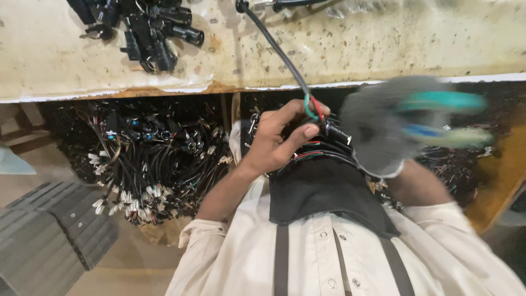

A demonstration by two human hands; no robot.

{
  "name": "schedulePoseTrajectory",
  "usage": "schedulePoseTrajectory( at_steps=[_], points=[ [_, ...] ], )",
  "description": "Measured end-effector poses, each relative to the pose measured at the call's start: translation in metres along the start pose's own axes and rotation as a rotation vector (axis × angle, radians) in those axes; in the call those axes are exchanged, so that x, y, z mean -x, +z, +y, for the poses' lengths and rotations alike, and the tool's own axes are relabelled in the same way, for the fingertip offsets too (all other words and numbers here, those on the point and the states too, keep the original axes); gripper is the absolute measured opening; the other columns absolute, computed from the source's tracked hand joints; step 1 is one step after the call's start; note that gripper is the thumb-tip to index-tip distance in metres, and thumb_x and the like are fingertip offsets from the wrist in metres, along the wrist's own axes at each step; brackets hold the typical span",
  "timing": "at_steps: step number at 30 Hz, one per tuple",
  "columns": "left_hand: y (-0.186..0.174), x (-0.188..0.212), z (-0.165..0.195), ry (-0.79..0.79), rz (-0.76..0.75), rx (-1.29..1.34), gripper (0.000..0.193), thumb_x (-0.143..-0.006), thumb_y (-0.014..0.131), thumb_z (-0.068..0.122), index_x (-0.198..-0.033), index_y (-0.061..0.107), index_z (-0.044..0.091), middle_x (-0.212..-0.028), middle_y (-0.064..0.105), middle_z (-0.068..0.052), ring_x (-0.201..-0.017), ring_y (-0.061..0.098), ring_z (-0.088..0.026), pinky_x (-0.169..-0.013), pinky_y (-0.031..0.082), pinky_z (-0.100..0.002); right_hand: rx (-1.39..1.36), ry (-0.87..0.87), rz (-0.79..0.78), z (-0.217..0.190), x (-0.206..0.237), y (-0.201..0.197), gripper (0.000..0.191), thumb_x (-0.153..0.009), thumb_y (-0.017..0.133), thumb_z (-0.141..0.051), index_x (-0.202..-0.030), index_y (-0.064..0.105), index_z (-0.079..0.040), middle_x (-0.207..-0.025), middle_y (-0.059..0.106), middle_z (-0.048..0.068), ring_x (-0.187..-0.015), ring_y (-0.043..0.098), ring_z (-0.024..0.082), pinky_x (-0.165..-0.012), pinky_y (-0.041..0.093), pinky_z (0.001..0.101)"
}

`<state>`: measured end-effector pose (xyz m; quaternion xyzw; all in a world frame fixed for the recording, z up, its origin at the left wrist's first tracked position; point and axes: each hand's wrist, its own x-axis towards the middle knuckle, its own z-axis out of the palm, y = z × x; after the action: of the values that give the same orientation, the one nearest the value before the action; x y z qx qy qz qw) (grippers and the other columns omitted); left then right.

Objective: The person picks up black cable connectors and wires from the workbench, strips and trims wire ends with pliers, and joins the wires into connectors, placing finished harnesses into a growing pile on their lap and the bench.

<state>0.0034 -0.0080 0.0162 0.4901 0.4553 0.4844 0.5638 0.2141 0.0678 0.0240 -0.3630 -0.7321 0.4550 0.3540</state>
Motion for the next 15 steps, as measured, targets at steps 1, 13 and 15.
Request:
schedulePoseTrajectory(
  at_steps=[1, 13, 15],
  points=[
    [-0.002, 0.002, -0.002, 0.054, -0.006, 0.089, 0.021, -0.111, 0.064, 0.016, -0.126, 0.062, 0.001, -0.116, 0.072, -0.011, -0.1, 0.072, -0.018, -0.094, 0.056, -0.027, -0.027, 0.009, 0.035, -0.003, 0.002, 0.0, 0.008, -0.1, 0.068, -0.012, -0.103, 0.066, -0.005, -0.09, 0.065, 0.011, -0.076, 0.063, 0.027, -0.064, 0.049, 0.0362],
    [0.0, 0.007, 0.006, 0.107, -0.109, 0.034, 0.039, -0.109, 0.073, 0.024, -0.137, 0.057, 0.003, -0.113, 0.07, -0.011, -0.097, 0.074, -0.022, -0.09, 0.058, -0.027, -0.016, 0.031, 0.078, 0.018, 0.004, 0.024, 0.012, -0.103, 0.069, -0.007, -0.113, 0.062, -0.006, -0.09, 0.061, 0.01, -0.071, 0.057, 0.021, -0.06, 0.044, 0.0327],
    [0.001, 0.005, 0.013, -0.041, -0.18, -0.085, 0.064, -0.1, 0.071, 0.029, -0.148, 0.04, 0.001, -0.107, 0.074, -0.009, -0.081, 0.07, -0.021, -0.078, 0.056, -0.028, -0.023, 0.023, 0.052, 0.027, -0.005, 0.017, 0.014, -0.103, 0.07, -0.006, -0.114, 0.061, -0.006, -0.09, 0.06, 0.01, -0.07, 0.056, 0.02, -0.06, 0.044, 0.0321]
  ],
)
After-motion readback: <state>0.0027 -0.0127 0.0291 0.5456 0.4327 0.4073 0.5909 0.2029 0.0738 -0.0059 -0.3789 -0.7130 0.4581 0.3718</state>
